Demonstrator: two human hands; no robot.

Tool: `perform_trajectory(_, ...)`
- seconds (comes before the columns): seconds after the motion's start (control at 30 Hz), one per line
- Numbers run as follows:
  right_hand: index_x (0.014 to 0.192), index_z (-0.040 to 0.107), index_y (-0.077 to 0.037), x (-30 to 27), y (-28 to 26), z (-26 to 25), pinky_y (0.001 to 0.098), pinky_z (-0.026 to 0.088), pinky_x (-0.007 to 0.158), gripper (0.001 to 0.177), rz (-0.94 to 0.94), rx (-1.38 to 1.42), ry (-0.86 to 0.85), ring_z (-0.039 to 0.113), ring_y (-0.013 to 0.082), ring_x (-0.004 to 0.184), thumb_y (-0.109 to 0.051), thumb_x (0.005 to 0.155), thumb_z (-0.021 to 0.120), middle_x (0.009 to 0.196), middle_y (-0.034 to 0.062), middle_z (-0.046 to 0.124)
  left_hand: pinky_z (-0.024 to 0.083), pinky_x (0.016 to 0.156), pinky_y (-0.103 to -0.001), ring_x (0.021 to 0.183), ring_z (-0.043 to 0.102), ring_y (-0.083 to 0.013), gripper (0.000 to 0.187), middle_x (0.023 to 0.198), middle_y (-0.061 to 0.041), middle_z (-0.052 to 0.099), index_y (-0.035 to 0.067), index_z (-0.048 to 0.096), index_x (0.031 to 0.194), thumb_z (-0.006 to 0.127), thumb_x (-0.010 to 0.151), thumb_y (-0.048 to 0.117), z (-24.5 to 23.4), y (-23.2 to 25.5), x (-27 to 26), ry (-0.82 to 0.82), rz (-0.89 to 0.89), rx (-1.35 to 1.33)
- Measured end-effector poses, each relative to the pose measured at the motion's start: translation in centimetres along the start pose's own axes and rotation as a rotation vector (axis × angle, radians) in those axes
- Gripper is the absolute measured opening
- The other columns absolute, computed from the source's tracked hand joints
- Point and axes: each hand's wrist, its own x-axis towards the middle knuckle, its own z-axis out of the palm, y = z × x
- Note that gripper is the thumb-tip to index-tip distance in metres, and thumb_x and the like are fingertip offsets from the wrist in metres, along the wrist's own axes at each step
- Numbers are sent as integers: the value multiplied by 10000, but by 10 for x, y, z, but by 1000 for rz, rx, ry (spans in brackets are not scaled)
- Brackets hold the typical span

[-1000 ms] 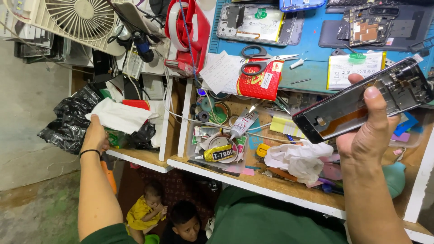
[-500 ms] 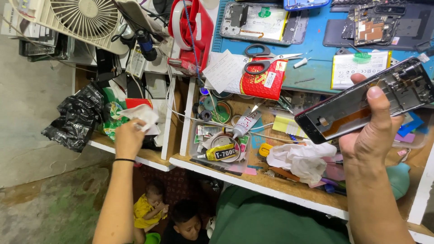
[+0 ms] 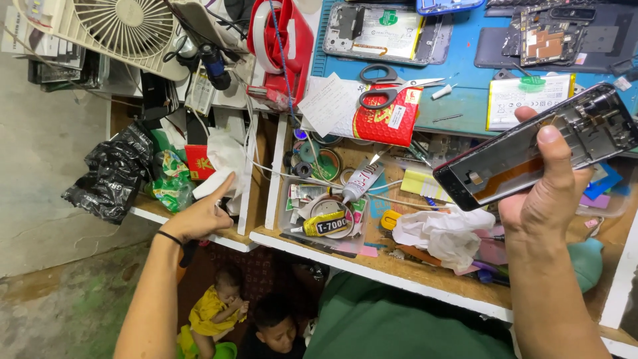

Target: Scraping glue residue and cleaning the edges of a mobile phone chassis using manual and electric tools.

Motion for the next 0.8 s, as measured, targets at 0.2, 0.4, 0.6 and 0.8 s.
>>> perform_trajectory(0.2,1065,724,-111,-2,-7,6,283,653,761,383,23,-22,26,720,109,867,-365,788,794,1143,15,800,210,421,-277,465,230,-130,882,575,28,268,380,95,1661,575,924,436,-25,-3,-45,262,-47,-263)
perform_trajectory(0.4,1391,536,-216,2,-1,0,349,670,836,592,24,112,28,739,188,981,-249,857,789,1161,115,787,152,288,-178,376,179,-15,575,540,119,225,188,374,1528,458,1040,480,-8,1,-118,418,709,-878)
perform_trajectory(0.6,1321,578,-170,4,2,0,371,652,800,506,-13,143,6,727,218,958,-225,859,777,1168,156,767,175,310,-201,431,189,-19,470,628,64,287,82,392,1547,526,1136,268,129,45,-76,-428,1009,-1822)
perform_trajectory(0.8,1230,597,-116,2,0,6,387,643,727,424,-8,151,35,715,215,875,-197,850,768,1107,163,770,461,709,-336,795,520,-220,278,917,-110,521,-4,552,1260,504,1045,166,288,-22,61,-476,479,-1554)
